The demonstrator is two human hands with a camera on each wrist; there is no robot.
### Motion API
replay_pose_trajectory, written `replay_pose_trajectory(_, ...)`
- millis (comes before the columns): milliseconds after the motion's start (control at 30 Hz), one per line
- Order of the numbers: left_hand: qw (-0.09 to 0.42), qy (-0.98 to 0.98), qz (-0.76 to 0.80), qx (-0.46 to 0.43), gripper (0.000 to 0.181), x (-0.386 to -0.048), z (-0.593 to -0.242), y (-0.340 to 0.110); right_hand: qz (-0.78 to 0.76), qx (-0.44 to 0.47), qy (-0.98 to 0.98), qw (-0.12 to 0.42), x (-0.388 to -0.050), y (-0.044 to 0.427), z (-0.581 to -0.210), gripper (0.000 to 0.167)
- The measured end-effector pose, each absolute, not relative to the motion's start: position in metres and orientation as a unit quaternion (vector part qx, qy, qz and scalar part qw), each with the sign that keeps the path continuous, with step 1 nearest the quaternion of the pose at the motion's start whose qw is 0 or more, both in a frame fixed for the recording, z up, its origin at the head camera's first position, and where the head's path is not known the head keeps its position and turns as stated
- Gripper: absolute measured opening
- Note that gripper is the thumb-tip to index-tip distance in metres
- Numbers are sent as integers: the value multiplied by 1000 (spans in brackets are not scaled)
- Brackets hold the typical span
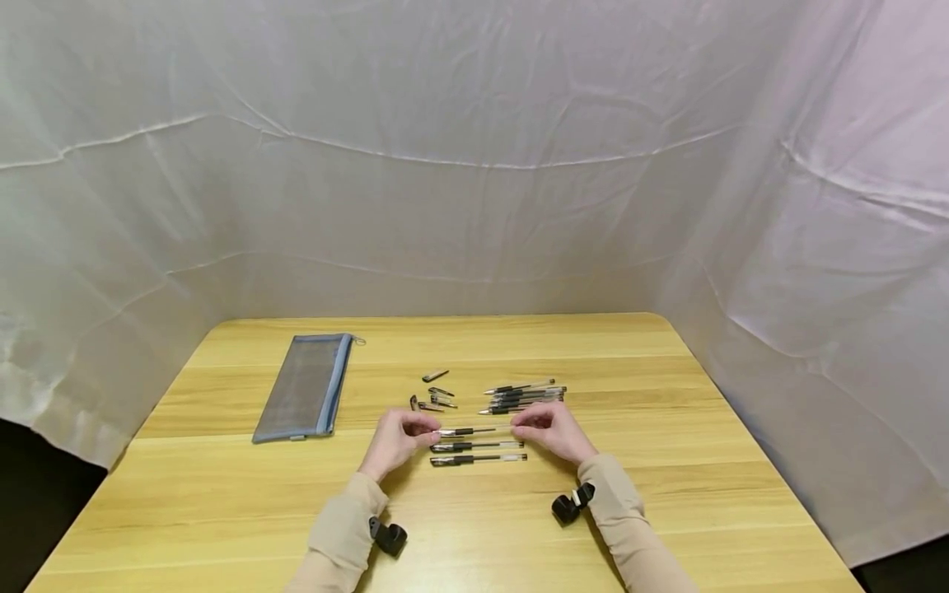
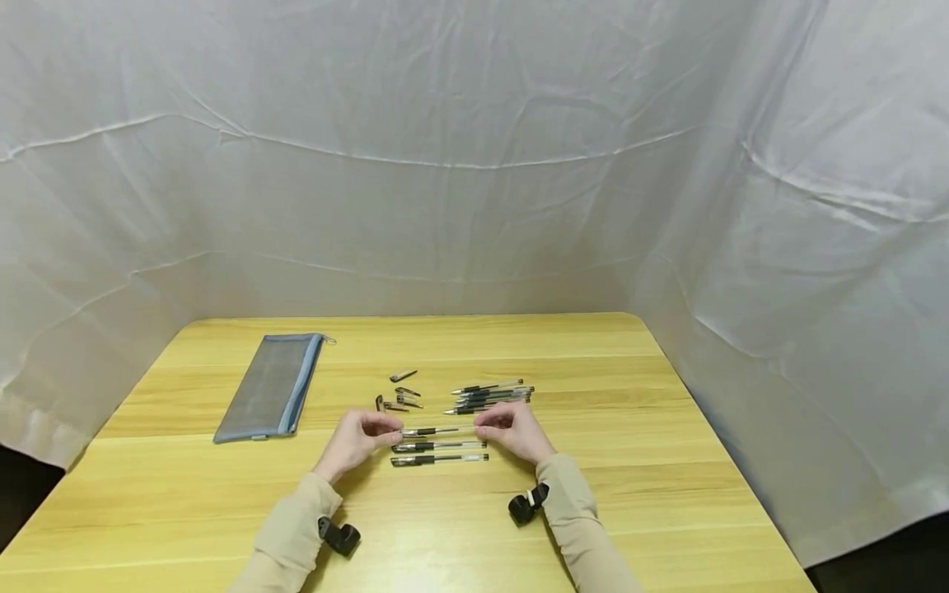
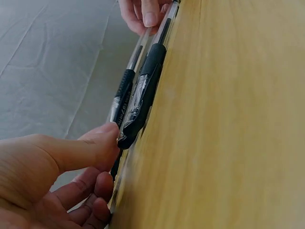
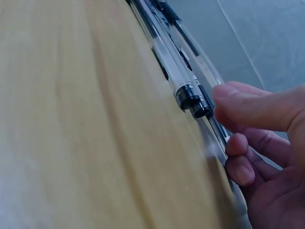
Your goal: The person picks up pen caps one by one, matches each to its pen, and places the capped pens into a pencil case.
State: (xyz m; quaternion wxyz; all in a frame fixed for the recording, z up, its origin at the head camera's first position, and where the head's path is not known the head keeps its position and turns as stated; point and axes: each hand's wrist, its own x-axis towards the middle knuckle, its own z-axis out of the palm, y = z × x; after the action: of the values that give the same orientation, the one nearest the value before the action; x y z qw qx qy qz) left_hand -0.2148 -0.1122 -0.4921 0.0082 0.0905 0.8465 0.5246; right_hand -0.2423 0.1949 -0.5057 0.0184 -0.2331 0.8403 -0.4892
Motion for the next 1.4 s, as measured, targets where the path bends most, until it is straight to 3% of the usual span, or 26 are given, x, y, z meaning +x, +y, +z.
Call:
replay_pose_trajectory(300, -12, 867, 491, 88, 5, -213, -492, -111, -453, -261, 852, 16, -241, 193, -500, 13)
replay_pose_trajectory(533, -9, 877, 474, 76, 4, -212, -489, -110, -447, -251, 857, 43, -220, 182, -462, 15)
replay_pose_trajectory(967, -5, 884, 460, 83, 5, -212, -487, -110, -450, -256, 854, 53, -220, 182, -460, 15)
replay_pose_trajectory(1400, 0, 880, 470, 69, 5, -210, -487, -109, -448, -256, 856, 43, -241, 191, -498, 15)
